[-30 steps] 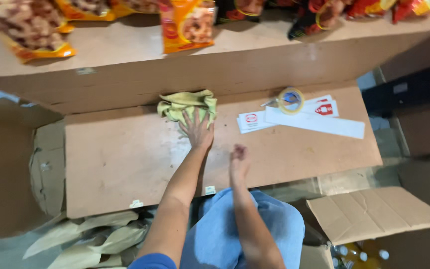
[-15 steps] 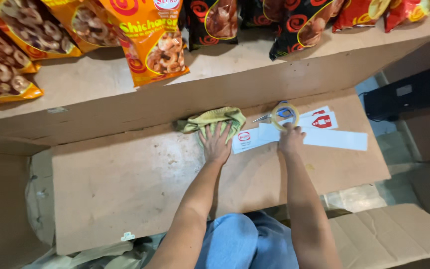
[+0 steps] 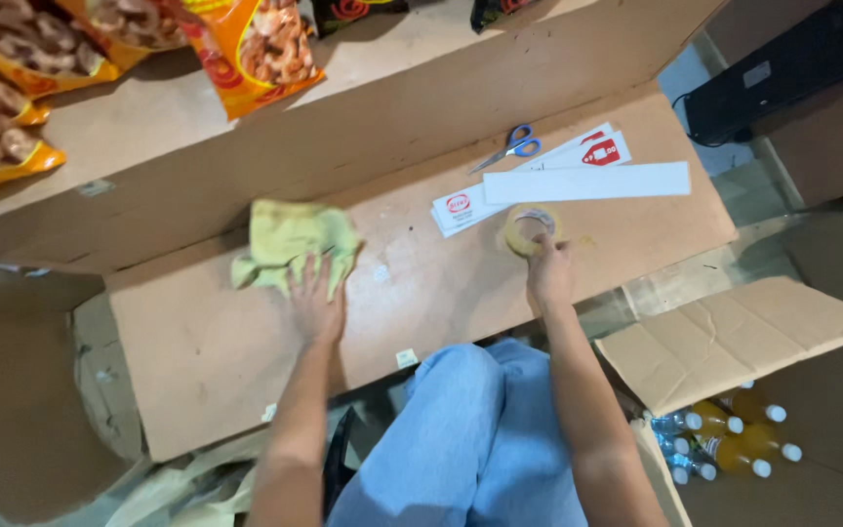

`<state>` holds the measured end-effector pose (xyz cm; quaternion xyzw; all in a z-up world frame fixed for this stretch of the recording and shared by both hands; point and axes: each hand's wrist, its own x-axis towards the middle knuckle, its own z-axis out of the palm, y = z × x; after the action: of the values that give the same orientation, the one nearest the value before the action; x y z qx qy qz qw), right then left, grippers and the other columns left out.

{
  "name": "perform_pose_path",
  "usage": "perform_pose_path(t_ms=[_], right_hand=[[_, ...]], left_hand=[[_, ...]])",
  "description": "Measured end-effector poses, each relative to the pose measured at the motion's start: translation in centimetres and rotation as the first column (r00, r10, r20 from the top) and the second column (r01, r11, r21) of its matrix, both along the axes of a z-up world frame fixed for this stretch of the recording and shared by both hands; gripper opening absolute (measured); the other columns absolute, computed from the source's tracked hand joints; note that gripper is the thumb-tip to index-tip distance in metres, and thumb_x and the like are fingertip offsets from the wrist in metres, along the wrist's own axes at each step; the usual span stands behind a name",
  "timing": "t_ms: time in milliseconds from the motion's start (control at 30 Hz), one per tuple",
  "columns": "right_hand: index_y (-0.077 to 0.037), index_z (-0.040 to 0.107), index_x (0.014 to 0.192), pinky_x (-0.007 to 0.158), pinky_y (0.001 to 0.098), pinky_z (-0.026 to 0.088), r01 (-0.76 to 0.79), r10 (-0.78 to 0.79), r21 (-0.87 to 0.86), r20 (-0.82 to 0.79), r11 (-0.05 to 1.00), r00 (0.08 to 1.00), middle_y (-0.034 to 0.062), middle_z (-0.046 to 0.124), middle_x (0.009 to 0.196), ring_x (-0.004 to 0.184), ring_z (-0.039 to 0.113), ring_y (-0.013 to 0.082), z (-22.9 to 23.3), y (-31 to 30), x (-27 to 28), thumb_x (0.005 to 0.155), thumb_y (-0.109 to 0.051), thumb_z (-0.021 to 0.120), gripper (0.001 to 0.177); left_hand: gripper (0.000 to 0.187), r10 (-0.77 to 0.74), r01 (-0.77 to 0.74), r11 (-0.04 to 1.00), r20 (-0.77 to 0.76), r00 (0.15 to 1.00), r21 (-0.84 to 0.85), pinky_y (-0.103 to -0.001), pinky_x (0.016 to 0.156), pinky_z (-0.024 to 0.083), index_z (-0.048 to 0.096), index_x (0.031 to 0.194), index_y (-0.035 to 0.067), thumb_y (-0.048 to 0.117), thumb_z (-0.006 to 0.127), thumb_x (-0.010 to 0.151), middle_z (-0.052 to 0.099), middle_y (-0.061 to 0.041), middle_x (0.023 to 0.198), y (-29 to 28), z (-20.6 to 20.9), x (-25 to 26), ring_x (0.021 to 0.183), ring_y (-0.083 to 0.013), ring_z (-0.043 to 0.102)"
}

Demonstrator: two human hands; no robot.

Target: The person wipes a cardboard box with a cloth, then uses scissors to cut tape and applies printed labels to the box. They handle multiple labels and place them on the box surface.

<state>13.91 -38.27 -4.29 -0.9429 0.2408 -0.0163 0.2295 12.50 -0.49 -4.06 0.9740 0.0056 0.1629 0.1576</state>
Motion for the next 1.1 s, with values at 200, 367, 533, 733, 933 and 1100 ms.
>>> perform_pose_path(t_ms=[200,367,533,733,933,1100], right_hand=[[-0.016,0.057,0.140,0.103,0.0563,0.049,0.003,0.033,0.324,-0.105,0.946,0.994,0.0258,0.061,0.122,0.123,0.060,0.0463,2.0,3.0,-1.8,0.097,-0.013,0.059,0.043],[-0.009,0.056,0.139,0.105,0.0548,0.047,0.072,-0.138,0.318,0.192,0.945,0.972,0.0282,0.055,0.124,0.123,0.057,0.0501,4.4,3.6,-1.2,0.085,-0.003,0.074,0.057],[-0.014,0.056,0.143,0.104,0.0536,0.049,0.176,-0.244,0.368,0.148,0.913,0.958,0.0251,0.061,0.128,0.125,0.060,0.0446,5.1,1.4,0.8,0.091,-0.007,0.065,0.053],[-0.007,0.058,0.143,0.103,0.0484,0.052,0.316,-0.436,0.593,0.066,0.740,0.897,0.0270,0.066,0.130,0.122,0.065,0.0375,3.7,-3.2,3.5,0.094,-0.009,0.066,0.050],[-0.005,0.057,0.143,0.090,0.0442,0.060,0.337,-0.580,0.809,0.004,0.481,0.815,0.0227,0.068,0.128,0.116,0.068,0.0345,1.9,-4.6,4.8,0.094,-0.013,0.069,0.051],[-0.002,0.053,0.146,0.089,0.0464,0.060,0.290,-0.632,0.911,-0.043,0.292,0.774,0.0225,0.065,0.128,0.112,0.068,0.0292,2.8,-3.9,4.4,0.096,-0.013,0.066,0.053]], left_hand=[[0.050,0.241,-0.216,0.951,-0.089,0.967,0.220,-0.084,0.103,0.025,0.061,0.139,0.042,0.070,0.039,0.103,0.044,0.007,0.164,0.3,2.5,-2.4,0.155,-0.0432,0.026],[0.014,-0.211,0.258,0.828,0.149,0.966,-0.497,-0.044,0.102,0.049,0.079,0.101,0.021,0.032,0.076,0.092,0.073,-0.002,0.111,-14.7,3.4,5.4,0.116,-0.0282,0.064],[0.036,-0.549,0.539,0.784,0.060,0.834,-0.307,-0.034,0.110,0.050,0.070,0.127,0.015,0.031,0.070,0.095,0.068,-0.004,0.133,-28.3,5.5,12.1,0.129,-0.0235,0.061],[0.096,-0.503,0.538,0.840,-0.270,0.821,0.070,-0.051,0.109,0.046,0.057,0.140,0.005,0.048,0.093,0.061,0.052,-0.023,0.142,-34.2,2.8,18.1,0.130,-0.0435,0.053],[0.099,-0.433,0.461,0.884,-0.511,0.742,-0.079,-0.054,0.110,0.035,0.047,0.130,0.007,0.044,0.098,0.054,0.050,-0.022,0.135,-34.1,4.3,19.1,0.126,-0.0406,0.058],[0.083,-0.433,0.494,0.869,-0.527,0.731,-0.029,-0.049,0.105,0.033,0.042,0.115,0.017,0.040,0.098,0.058,0.058,-0.015,0.127,-34.1,5.8,19.7,0.122,-0.0338,0.061]])
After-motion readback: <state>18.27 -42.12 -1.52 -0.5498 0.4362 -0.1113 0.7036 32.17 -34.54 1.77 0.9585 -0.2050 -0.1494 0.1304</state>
